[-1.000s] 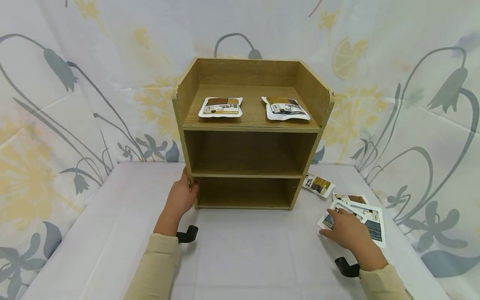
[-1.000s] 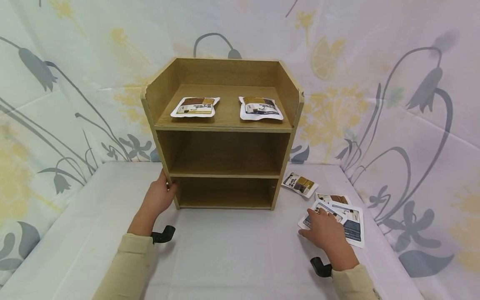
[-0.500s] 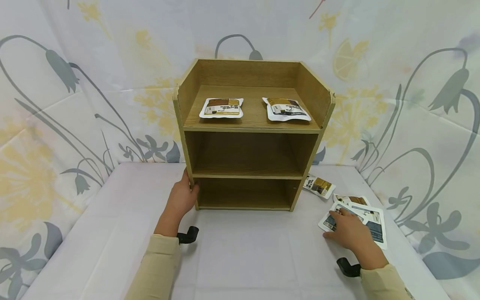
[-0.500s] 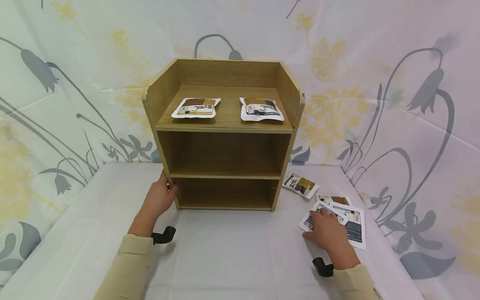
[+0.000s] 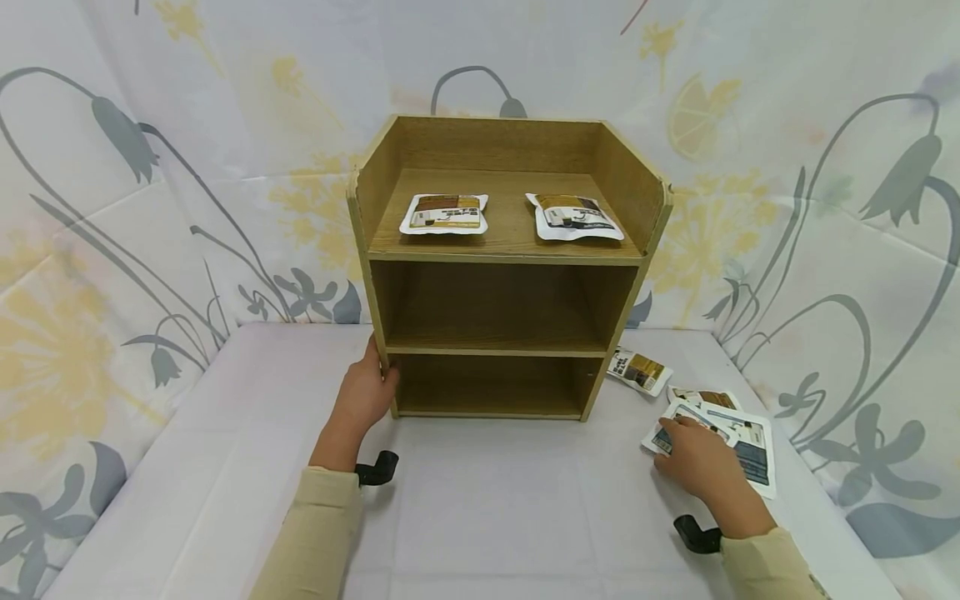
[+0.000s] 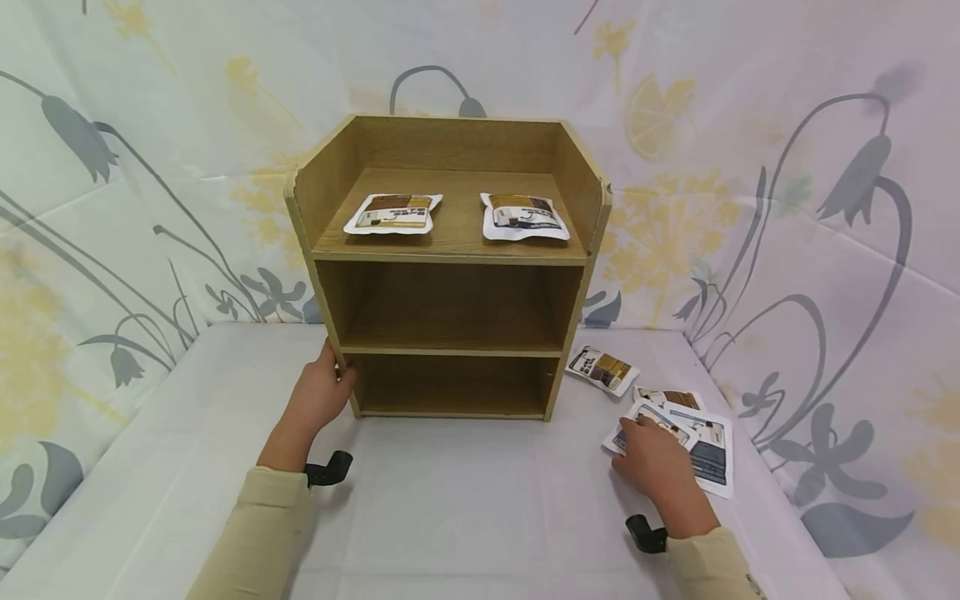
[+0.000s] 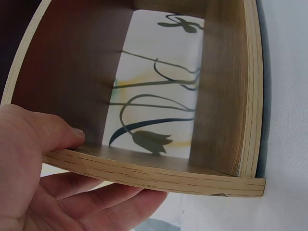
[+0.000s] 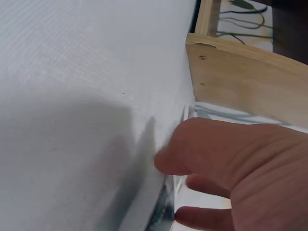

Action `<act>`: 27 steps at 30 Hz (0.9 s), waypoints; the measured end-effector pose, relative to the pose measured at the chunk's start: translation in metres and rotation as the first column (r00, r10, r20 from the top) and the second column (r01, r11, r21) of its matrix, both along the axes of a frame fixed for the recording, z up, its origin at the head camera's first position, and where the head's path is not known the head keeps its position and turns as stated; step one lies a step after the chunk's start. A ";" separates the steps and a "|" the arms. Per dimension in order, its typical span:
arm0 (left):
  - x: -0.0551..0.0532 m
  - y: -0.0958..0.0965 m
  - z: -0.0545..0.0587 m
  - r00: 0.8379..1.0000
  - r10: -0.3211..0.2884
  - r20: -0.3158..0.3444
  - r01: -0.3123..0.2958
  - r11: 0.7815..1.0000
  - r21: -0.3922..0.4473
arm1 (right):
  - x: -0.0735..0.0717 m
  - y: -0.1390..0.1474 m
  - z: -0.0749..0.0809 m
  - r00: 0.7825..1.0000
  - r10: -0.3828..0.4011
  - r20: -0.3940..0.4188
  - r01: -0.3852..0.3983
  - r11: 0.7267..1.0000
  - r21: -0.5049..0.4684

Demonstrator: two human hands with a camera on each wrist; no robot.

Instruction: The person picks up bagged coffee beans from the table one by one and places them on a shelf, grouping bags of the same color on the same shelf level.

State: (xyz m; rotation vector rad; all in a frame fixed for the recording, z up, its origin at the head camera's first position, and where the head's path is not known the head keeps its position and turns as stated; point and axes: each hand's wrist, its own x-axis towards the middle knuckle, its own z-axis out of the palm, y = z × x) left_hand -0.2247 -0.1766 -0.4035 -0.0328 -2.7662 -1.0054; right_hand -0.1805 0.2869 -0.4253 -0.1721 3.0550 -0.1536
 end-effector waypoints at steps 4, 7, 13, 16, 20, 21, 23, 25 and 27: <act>0.000 0.000 0.000 1.000 0.003 0.002 -0.003 1.000 0.002 | 0.000 -0.002 0.002 0.998 0.026 -0.054 -0.025 1.000 0.005; 0.000 0.000 0.000 1.000 0.002 0.003 -0.002 1.000 0.003 | 0.001 -0.003 0.002 0.994 0.037 -0.098 -0.036 0.999 0.016; 0.000 0.000 0.001 1.000 -0.003 -0.004 0.003 1.000 0.002 | 0.001 -0.002 0.003 0.970 0.052 -0.237 -0.046 0.998 0.032; -0.001 -0.001 0.000 1.000 -0.004 -0.016 0.004 1.000 -0.002 | 0.001 -0.001 0.002 0.942 0.051 -0.333 -0.048 0.999 0.016; -0.001 -0.001 0.000 1.000 -0.004 -0.019 0.004 1.000 -0.002 | 0.001 0.001 0.003 0.905 0.049 -0.423 -0.050 0.999 0.010; -0.001 -0.001 0.000 1.000 -0.004 -0.016 0.004 1.000 -0.001 | 0.000 0.002 0.003 0.892 0.056 -0.449 -0.057 0.998 0.012; -0.002 -0.001 -0.001 1.000 -0.001 -0.012 0.001 1.000 0.003 | -0.001 0.004 0.003 0.849 0.083 -0.522 -0.087 0.996 0.018; -0.002 0.000 -0.002 1.000 0.001 -0.008 -0.001 1.000 0.005 | -0.002 0.007 0.003 0.793 0.111 -0.599 -0.121 0.992 0.024; -0.002 0.000 -0.002 1.000 0.002 -0.008 -0.001 1.000 0.004 | -0.003 0.009 0.004 0.744 0.128 -0.656 -0.144 0.989 0.029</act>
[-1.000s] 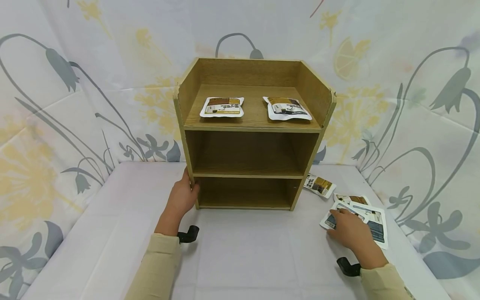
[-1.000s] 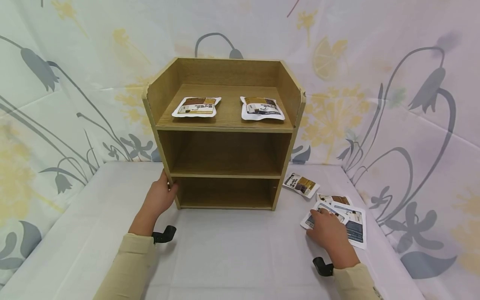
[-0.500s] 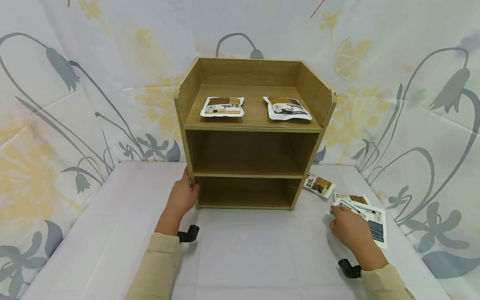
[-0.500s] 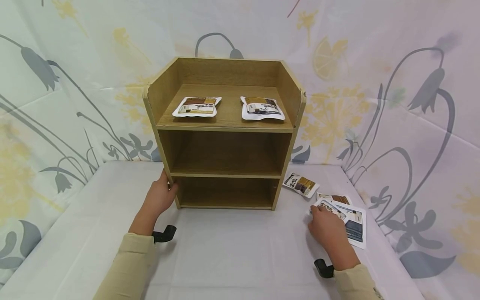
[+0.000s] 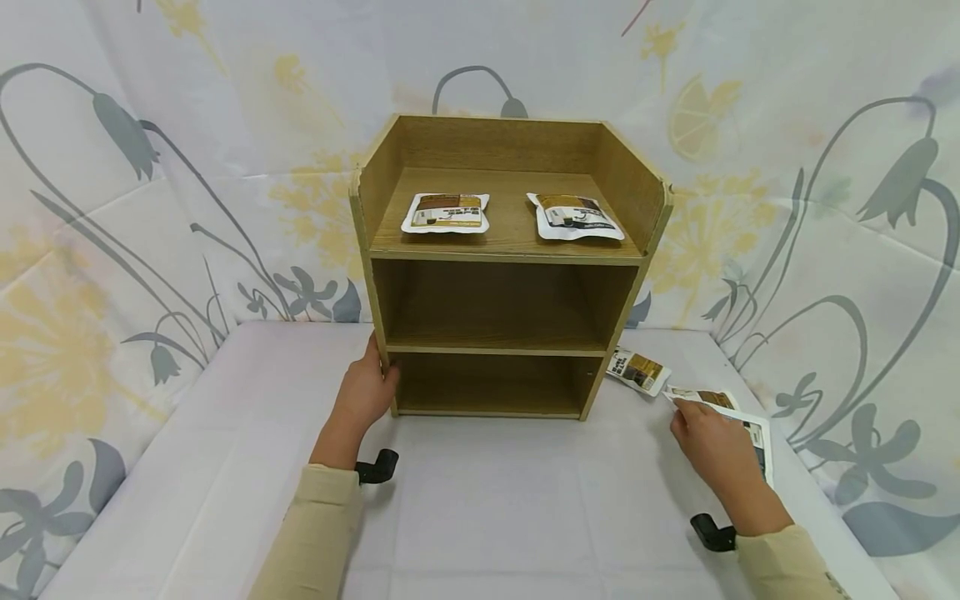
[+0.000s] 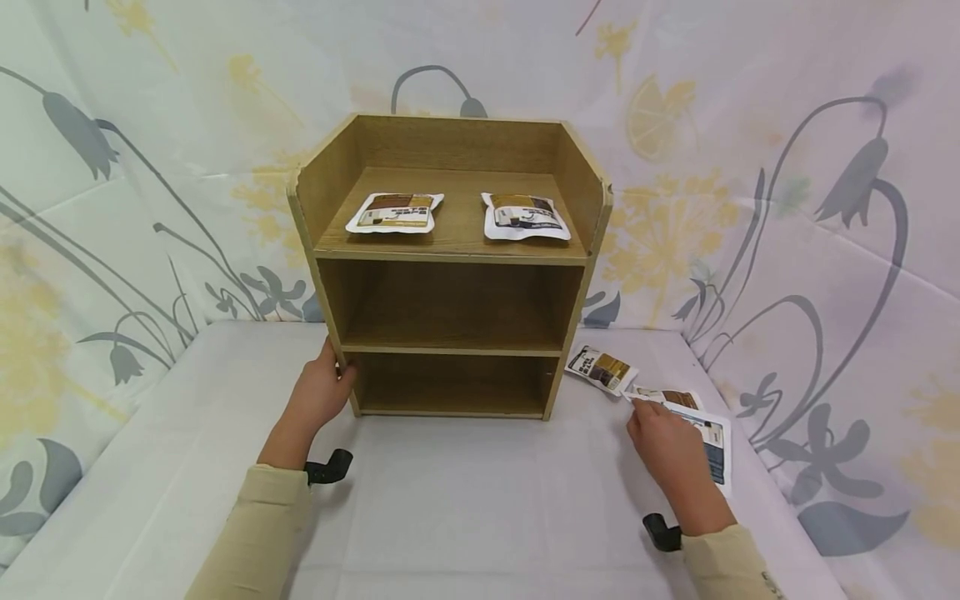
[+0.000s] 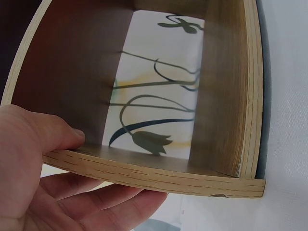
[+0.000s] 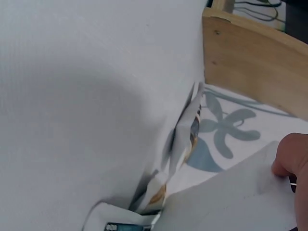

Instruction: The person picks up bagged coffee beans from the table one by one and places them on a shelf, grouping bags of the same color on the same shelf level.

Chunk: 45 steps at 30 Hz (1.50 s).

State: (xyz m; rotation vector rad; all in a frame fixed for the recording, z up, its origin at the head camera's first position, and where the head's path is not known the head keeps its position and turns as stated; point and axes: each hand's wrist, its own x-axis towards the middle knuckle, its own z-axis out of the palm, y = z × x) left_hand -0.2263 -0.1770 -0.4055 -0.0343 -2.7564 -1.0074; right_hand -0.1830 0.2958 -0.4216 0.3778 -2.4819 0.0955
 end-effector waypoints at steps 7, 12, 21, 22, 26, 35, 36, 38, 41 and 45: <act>0.000 0.000 0.002 1.000 -0.006 0.004 0.006 1.000 -0.005 | 0.003 0.008 0.009 0.995 0.019 -0.099 -0.020 1.000 -0.010; 0.000 0.000 0.002 1.000 -0.005 0.002 0.006 1.000 -0.004 | 0.006 0.011 0.017 0.987 0.012 -0.157 -0.013 1.000 -0.003; 0.000 0.000 0.002 1.000 -0.007 0.007 0.007 1.000 0.002 | 0.009 0.013 0.026 0.986 0.011 -0.167 -0.015 1.000 -0.019; 0.000 0.000 0.002 1.000 -0.007 0.007 0.007 1.000 0.002 | 0.010 0.012 0.028 0.986 0.019 -0.164 -0.023 1.000 -0.021; 0.000 0.000 0.002 1.000 -0.008 0.003 0.008 1.000 0.002 | 0.014 0.007 0.036 0.990 0.043 -0.135 -0.047 0.998 -0.030; 0.001 0.000 0.003 1.000 -0.001 0.019 0.001 1.000 -0.002 | 0.021 -0.008 0.050 0.990 0.077 -0.116 -0.083 0.995 -0.046; 0.001 0.000 0.003 1.000 -0.001 0.024 0.001 1.000 0.000 | 0.022 -0.009 0.051 0.989 0.083 -0.122 -0.089 0.995 -0.045; 0.001 0.000 0.003 0.999 -0.002 0.032 0.002 1.000 0.000 | 0.023 -0.012 0.053 0.987 0.092 -0.129 -0.098 0.994 -0.043; 0.001 0.000 0.003 0.999 -0.005 0.034 0.005 1.000 -0.002 | 0.024 -0.016 0.056 0.984 0.107 -0.139 -0.113 0.993 -0.039; 0.001 0.000 0.002 1.000 -0.005 0.024 0.005 1.000 -0.003 | 0.024 -0.020 0.058 0.978 0.134 -0.162 -0.141 0.990 -0.028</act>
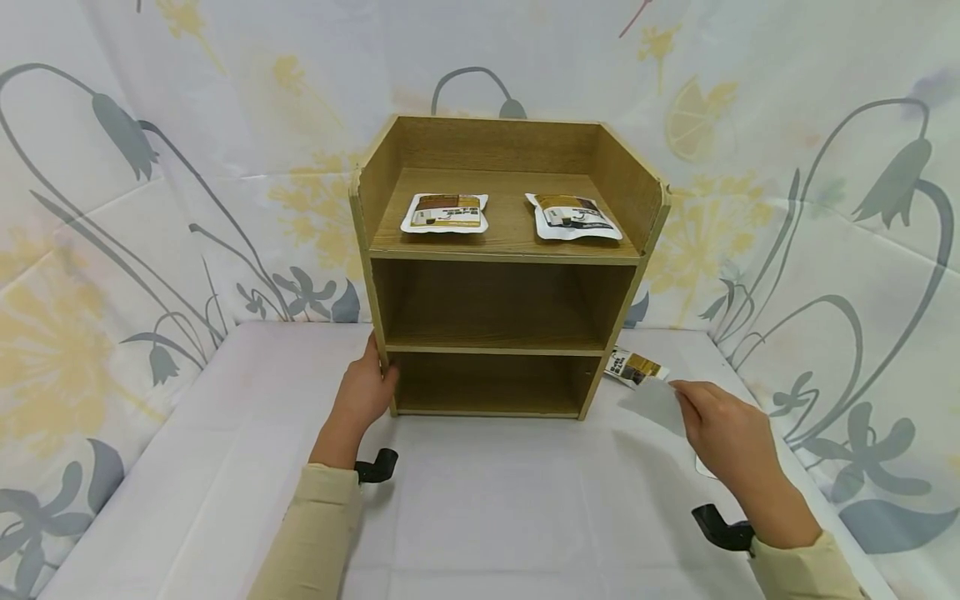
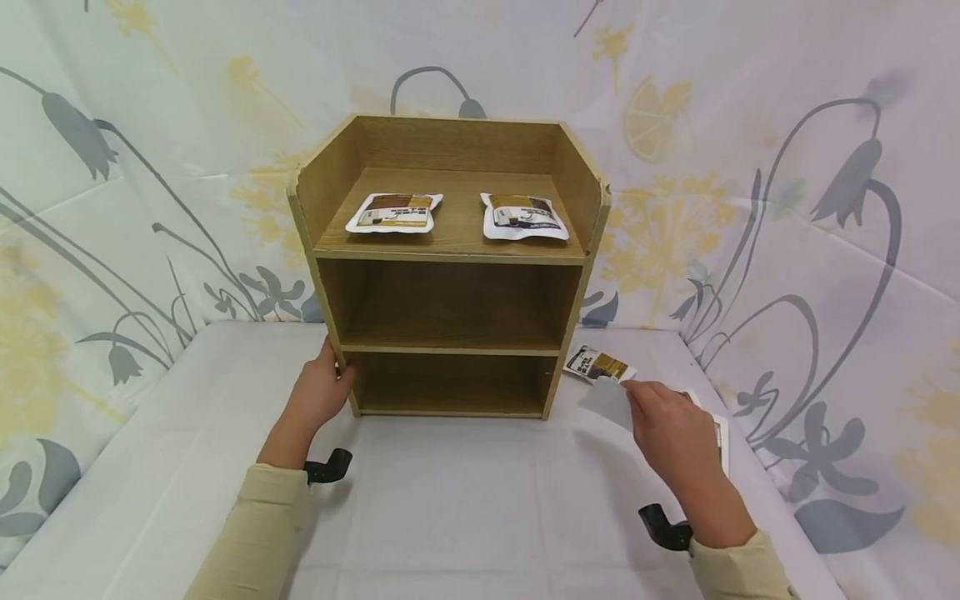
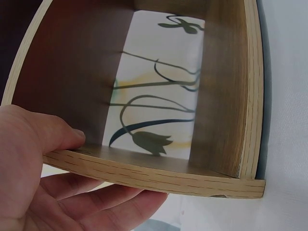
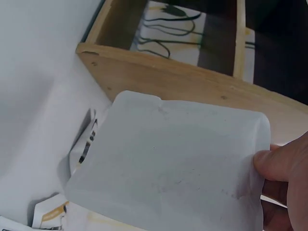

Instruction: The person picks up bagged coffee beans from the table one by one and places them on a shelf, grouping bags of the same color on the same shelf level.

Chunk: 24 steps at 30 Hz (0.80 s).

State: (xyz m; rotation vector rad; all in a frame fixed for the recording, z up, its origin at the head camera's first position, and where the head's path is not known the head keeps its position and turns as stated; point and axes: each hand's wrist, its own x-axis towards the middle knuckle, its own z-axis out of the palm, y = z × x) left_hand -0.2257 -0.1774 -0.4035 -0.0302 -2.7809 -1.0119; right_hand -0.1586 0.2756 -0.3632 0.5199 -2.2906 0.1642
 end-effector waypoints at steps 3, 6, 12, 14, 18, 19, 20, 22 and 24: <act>-0.001 0.000 0.000 1.000 0.002 -0.006 -0.002 1.000 0.002 | 0.000 -0.003 0.002 1.000 0.013 -0.011 -0.013 1.000 0.006; -0.001 0.000 0.000 1.000 0.004 -0.008 -0.004 1.000 0.004 | 0.001 -0.007 0.004 1.000 0.020 -0.012 -0.020 1.000 0.004; 0.000 0.000 0.000 1.000 0.004 -0.009 -0.004 1.000 -0.003 | 0.002 -0.015 0.009 0.998 0.043 -0.039 -0.044 0.999 -0.015; 0.000 0.000 0.000 1.000 0.004 -0.009 -0.004 1.000 -0.004 | 0.002 -0.019 0.011 0.998 0.053 -0.046 -0.054 0.998 -0.022; 0.000 0.001 0.001 1.000 0.003 -0.007 -0.003 1.000 -0.002 | 0.002 -0.027 0.013 0.996 0.074 -0.040 -0.075 0.997 -0.035; 0.000 0.000 0.001 1.000 0.002 -0.007 -0.002 1.000 -0.003 | 0.002 -0.029 0.014 0.996 0.077 -0.038 -0.079 0.996 -0.039; 0.001 0.000 0.002 1.000 0.001 -0.006 -0.001 1.000 -0.004 | 0.002 -0.031 0.014 0.996 0.082 -0.037 -0.083 0.996 -0.042; 0.001 0.000 0.002 1.000 -0.001 -0.003 0.001 1.000 -0.004 | 0.002 -0.035 0.015 0.996 0.086 -0.037 -0.088 0.995 -0.046; 0.001 0.001 0.002 1.000 0.001 0.009 -0.001 1.000 -0.002 | 0.002 -0.038 0.016 0.995 0.094 -0.044 -0.096 0.994 -0.053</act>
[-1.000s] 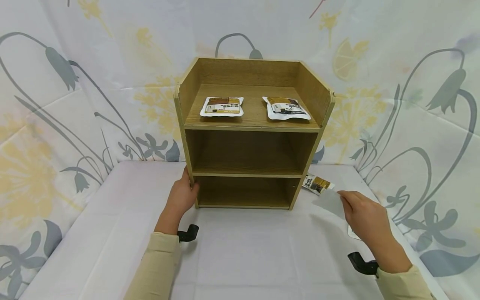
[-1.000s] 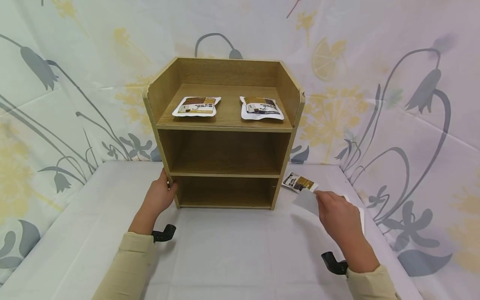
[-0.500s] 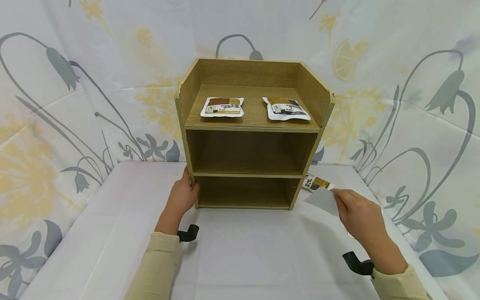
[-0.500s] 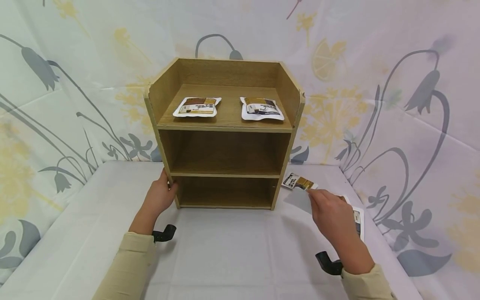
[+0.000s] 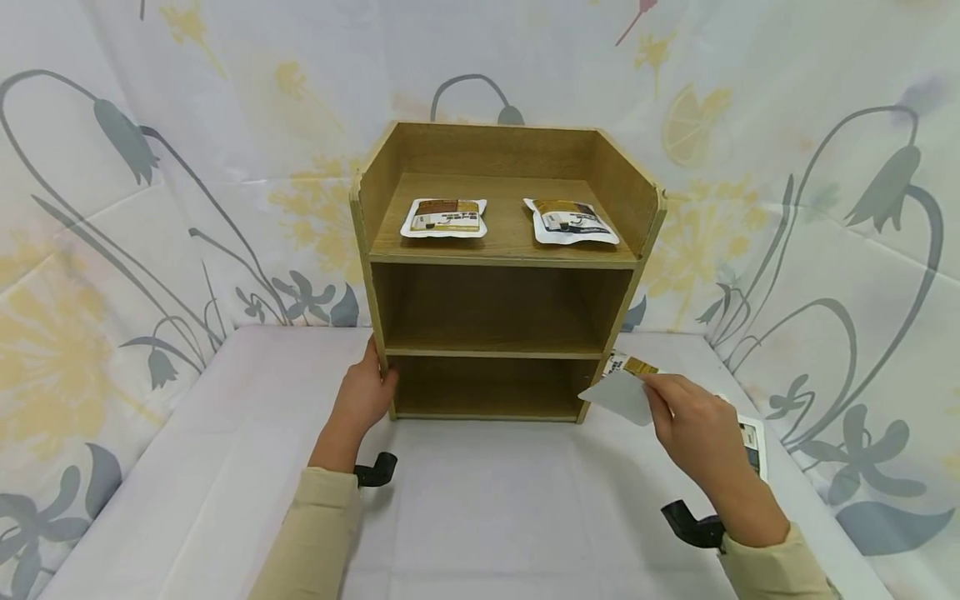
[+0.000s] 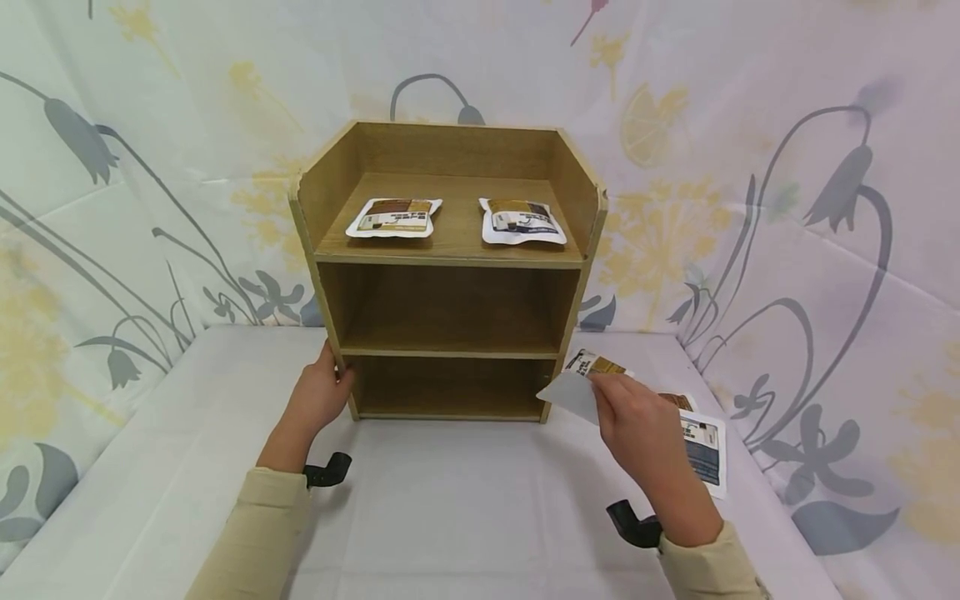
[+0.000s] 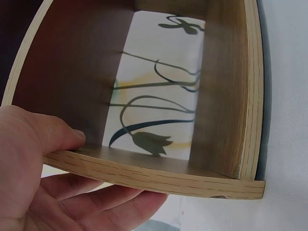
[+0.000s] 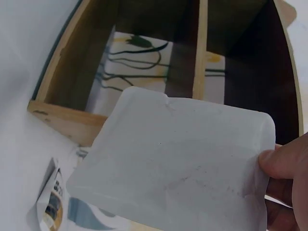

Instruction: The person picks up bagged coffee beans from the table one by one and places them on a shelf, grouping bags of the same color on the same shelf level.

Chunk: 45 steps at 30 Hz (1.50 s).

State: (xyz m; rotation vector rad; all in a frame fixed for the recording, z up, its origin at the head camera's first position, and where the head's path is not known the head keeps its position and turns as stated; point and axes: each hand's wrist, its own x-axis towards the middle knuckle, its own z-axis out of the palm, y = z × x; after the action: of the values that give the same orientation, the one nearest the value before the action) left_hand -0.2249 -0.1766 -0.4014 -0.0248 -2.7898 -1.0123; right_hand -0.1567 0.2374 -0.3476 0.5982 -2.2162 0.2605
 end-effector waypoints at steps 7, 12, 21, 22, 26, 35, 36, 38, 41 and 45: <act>0.001 -0.001 -0.001 1.000 0.006 0.003 -0.006 1.000 0.008 | -0.001 -0.015 0.005 0.997 0.063 -0.055 -0.064 0.998 -0.028; 0.001 -0.001 -0.001 1.000 0.002 0.001 -0.002 1.000 0.016 | -0.003 -0.022 0.007 0.993 0.108 -0.056 -0.111 0.992 -0.055; -0.001 -0.001 -0.002 1.000 -0.004 -0.028 0.005 1.000 0.010 | -0.004 -0.038 0.011 0.982 0.150 -0.117 -0.158 0.985 -0.063; -0.001 -0.001 -0.002 1.000 -0.004 -0.030 0.004 1.000 0.009 | -0.004 -0.040 0.011 0.980 0.157 -0.126 -0.166 0.984 -0.070; -0.001 -0.001 -0.003 1.000 -0.003 -0.029 0.003 1.000 0.014 | -0.005 -0.046 0.013 0.976 0.172 -0.134 -0.184 0.980 -0.079; -0.001 -0.001 -0.003 1.000 -0.003 -0.030 0.003 1.000 0.007 | -0.007 -0.059 0.015 0.974 0.194 -0.115 -0.206 0.973 -0.104; -0.001 -0.001 -0.002 1.000 -0.004 -0.031 0.004 1.000 0.007 | -0.007 -0.061 0.016 0.973 0.198 -0.116 -0.209 0.973 -0.100; -0.001 -0.001 -0.002 0.999 -0.004 -0.032 0.004 1.000 0.007 | -0.007 -0.065 0.017 0.971 0.207 -0.120 -0.220 0.970 -0.107; -0.001 -0.001 -0.002 1.000 -0.006 -0.028 0.007 1.000 0.008 | -0.008 -0.070 0.017 0.967 0.221 -0.125 -0.235 0.965 -0.113; -0.001 -0.001 -0.003 1.000 -0.006 -0.020 0.007 1.000 0.012 | -0.009 -0.076 0.018 0.964 0.236 -0.120 -0.250 0.960 -0.122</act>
State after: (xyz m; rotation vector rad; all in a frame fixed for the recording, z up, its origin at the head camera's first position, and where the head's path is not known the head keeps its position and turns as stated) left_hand -0.2263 -0.1778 -0.4041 -0.0422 -2.7672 -1.0243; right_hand -0.1657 0.1613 -0.3300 0.7917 -2.0050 0.4929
